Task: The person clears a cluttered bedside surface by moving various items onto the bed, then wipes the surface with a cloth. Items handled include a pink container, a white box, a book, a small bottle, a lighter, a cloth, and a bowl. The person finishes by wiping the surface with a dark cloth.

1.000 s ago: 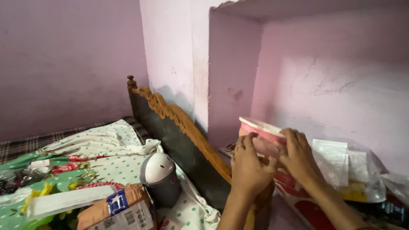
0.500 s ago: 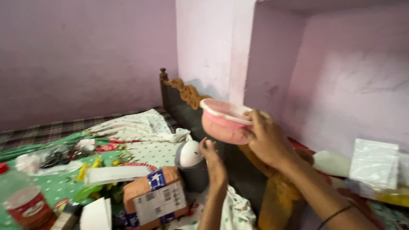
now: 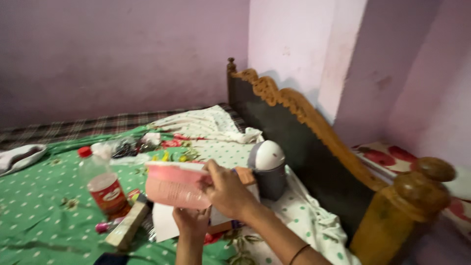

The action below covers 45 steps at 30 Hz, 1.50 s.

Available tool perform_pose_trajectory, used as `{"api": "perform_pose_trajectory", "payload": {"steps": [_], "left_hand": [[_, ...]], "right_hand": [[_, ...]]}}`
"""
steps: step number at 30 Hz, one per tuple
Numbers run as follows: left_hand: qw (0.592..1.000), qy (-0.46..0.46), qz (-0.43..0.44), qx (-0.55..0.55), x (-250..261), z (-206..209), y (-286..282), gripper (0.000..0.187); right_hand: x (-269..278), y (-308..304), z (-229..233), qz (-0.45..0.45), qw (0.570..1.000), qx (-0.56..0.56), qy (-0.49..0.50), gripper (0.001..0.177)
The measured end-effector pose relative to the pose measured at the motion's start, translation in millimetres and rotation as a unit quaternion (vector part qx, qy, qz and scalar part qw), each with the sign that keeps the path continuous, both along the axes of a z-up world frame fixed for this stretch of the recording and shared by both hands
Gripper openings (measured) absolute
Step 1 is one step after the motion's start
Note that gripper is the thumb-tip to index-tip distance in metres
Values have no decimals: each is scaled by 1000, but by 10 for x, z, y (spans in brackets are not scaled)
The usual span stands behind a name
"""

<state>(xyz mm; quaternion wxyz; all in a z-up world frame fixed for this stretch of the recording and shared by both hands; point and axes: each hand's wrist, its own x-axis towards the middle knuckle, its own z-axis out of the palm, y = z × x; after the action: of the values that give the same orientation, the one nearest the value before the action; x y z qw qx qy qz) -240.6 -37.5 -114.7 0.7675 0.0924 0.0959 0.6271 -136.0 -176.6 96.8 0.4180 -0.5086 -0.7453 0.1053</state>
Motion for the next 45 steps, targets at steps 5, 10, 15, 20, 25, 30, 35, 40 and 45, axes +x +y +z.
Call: {"api": "perform_pose_trajectory", "payload": {"steps": [5,10,15,20,25,30,35,40,45], "left_hand": [[883,340,286,153,-689,-372,-314,70],[990,-40,92,94,-1403,-425,-597,62],[981,-77,129,120,-1865,-468,-675,66],[965,80,246,-41,-2238,-750,-456,59],[922,212,320,-59,-2297,-1011,-138,48],[728,515,439,-107,-1994,-710,36,48],[550,682,481,-28,-1722,36,-144,50],[506,791,341,49,-1292,488,-522,47],[396,887,190,140,-720,431,-535,31]], "right_hand": [[-674,118,-521,77,994,-44,63,28],[-1185,337,-1072,79,989,-90,88,31],[-1512,594,-1516,65,978,-150,127,39],[-1481,766,-1761,40,963,-224,146,48],[-1088,815,-1785,-16,987,-157,16,57],[-572,815,-1617,-22,995,-94,-12,56],[-137,698,-1442,-28,998,-32,-46,48],[116,514,-1290,-51,997,-45,-33,47],[312,297,-1092,-69,996,-42,-24,43]]}}
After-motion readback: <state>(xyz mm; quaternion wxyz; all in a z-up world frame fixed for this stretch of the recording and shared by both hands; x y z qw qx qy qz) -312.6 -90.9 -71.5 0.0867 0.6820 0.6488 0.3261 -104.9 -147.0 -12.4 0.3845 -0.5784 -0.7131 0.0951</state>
